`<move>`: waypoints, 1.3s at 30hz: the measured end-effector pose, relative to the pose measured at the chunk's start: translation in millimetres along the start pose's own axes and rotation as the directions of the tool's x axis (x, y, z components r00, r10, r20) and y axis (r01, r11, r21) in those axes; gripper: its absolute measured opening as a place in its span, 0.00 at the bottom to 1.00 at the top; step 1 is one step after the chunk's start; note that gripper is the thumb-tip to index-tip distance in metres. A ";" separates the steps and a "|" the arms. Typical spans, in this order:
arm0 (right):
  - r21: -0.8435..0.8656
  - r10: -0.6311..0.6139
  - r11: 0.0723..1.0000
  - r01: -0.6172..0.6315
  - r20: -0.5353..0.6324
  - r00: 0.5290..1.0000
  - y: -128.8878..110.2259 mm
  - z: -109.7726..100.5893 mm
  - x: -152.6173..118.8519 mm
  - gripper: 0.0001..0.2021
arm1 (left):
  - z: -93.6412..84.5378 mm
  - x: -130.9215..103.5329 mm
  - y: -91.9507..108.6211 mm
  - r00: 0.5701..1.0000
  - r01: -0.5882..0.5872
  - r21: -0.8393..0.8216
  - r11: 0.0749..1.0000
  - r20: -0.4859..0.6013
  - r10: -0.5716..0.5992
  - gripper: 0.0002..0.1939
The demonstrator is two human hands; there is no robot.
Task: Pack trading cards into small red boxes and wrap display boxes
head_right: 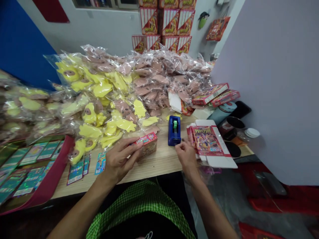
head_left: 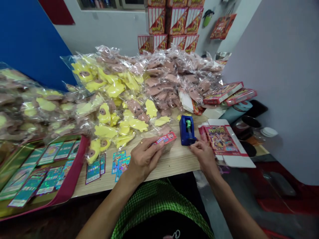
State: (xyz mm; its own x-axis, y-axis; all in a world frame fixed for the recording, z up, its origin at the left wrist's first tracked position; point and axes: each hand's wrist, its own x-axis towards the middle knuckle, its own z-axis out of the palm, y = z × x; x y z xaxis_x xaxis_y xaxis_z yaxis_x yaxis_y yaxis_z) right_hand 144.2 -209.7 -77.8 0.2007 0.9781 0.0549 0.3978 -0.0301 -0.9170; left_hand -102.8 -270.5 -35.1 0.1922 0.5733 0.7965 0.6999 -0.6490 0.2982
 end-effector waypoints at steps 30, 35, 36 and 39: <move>0.409 -0.241 0.911 0.046 0.440 0.865 -90.3 14.4 -44.9 0.08 | -1.6 -0.8 1.4 0.997 0.069 -0.039 0.997 0.037 -0.068 0.08; 0.379 -0.225 0.925 0.030 0.481 0.847 -90.7 20.4 -48.5 0.31 | 0.2 -2.1 0.8 0.997 0.071 -0.047 0.996 0.024 -0.070 0.08; 0.386 -0.220 0.923 0.015 0.492 0.842 -91.8 20.7 -49.0 0.39 | 0.6 -2.4 0.4 0.997 0.071 -0.050 0.996 0.016 -0.070 0.08; 0.431 -0.198 0.901 -0.058 0.525 0.828 -97.2 21.8 -49.8 0.50 | 0.5 -3.5 -0.9 0.998 0.065 -0.075 0.995 -0.002 -0.066 0.04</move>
State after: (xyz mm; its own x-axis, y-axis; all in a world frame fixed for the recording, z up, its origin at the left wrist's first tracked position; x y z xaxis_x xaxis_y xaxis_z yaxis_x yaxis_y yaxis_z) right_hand 76.1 -251.0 0.0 -0.3828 0.9236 0.0191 -0.0392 0.0044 -0.9992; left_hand -103.7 -271.7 -38.4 0.1441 0.6136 0.7763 0.6572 -0.6459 0.3885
